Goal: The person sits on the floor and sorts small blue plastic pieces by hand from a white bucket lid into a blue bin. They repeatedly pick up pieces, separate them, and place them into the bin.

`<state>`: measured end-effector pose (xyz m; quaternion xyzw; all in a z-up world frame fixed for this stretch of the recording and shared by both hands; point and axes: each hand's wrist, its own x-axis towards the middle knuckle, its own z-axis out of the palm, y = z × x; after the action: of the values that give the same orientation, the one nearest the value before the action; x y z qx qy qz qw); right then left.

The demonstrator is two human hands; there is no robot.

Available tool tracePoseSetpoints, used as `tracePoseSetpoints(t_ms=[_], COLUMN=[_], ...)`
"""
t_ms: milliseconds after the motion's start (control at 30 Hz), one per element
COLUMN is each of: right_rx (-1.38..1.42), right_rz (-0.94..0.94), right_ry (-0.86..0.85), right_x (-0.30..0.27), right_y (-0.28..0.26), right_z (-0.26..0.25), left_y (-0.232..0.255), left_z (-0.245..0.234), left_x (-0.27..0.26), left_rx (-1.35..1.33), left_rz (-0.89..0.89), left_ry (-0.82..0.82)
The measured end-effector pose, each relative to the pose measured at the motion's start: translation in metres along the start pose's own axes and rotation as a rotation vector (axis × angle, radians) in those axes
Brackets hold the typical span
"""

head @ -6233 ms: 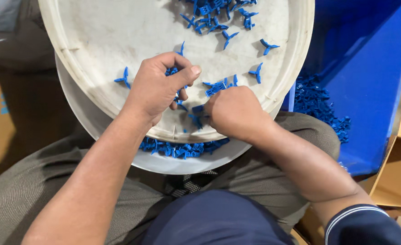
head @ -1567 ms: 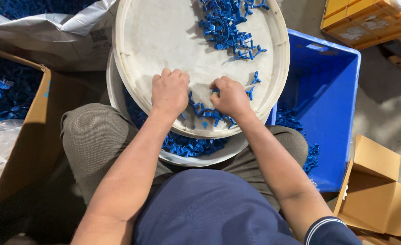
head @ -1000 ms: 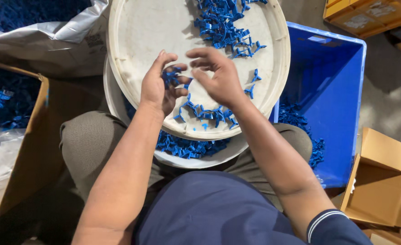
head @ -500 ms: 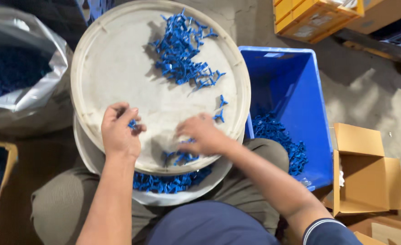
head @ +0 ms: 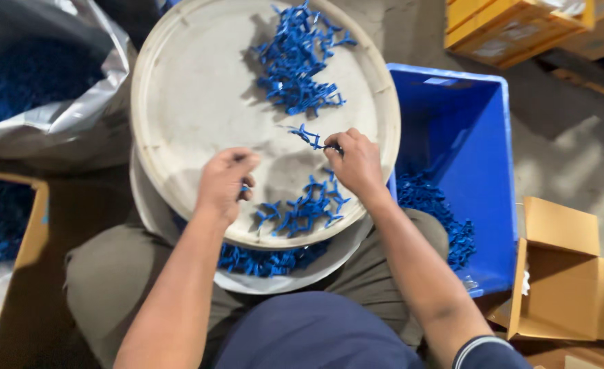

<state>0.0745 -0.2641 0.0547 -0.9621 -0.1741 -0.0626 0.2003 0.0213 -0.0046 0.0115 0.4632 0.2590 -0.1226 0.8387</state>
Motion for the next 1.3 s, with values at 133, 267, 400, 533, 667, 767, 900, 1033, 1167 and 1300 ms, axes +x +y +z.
tracePoseSetpoints(t_ms=[133, 267, 400, 533, 667, 767, 900, 1033, 1167, 1300], right_rx=[0.090, 0.071, 0.397, 0.823, 1.343, 1.632, 1.237, 0.921, 0.815, 0.904], right_rz=[-0.104, -0.280, -0.095, 0.315, 0.439, 0.665, 0.508, 0.281, 0.220, 0.198], right_ry=[0.044, 0.199, -0.022, -0.441, -0.412, -0.337, -0.450, -0.444, -0.386, -0.352], right_x=[-0.016, -0.030, -0.029, -0.033, -0.029, -0.015, -0.009, -0.010, -0.017, -0.025], right_y=[-0.062, -0.101, -0.090, -0.065, -0.061, -0.059, -0.058, -0.062, -0.058, -0.047], right_z=[-0.006, -0.002, 0.008, 0.018, 0.007, -0.002, 0.000, 0.002, 0.010, 0.020], left_y=[-0.014, -0.021, -0.027, -0.030, -0.026, -0.026, -0.016, -0.005, -0.003, -0.009], left_z=[0.013, 0.005, 0.002, -0.003, -0.004, 0.006, 0.011, 0.017, 0.018, 0.016], left_x=[0.000, -0.001, 0.007, 0.012, 0.013, -0.001, -0.011, -0.021, -0.023, -0.020], left_rx=[0.120, 0.069, 0.292, 0.617, 0.386, 0.494, 0.623, 0.862, 0.938, 0.954], left_rz=[-0.032, 0.045, 0.296, 0.516, 0.250, 0.107, 0.192, 0.276, 0.271, 0.262], left_ry=[-0.155, -0.140, -0.180, -0.003, -0.174, -0.363, -0.448, -0.396, -0.392, -0.442])
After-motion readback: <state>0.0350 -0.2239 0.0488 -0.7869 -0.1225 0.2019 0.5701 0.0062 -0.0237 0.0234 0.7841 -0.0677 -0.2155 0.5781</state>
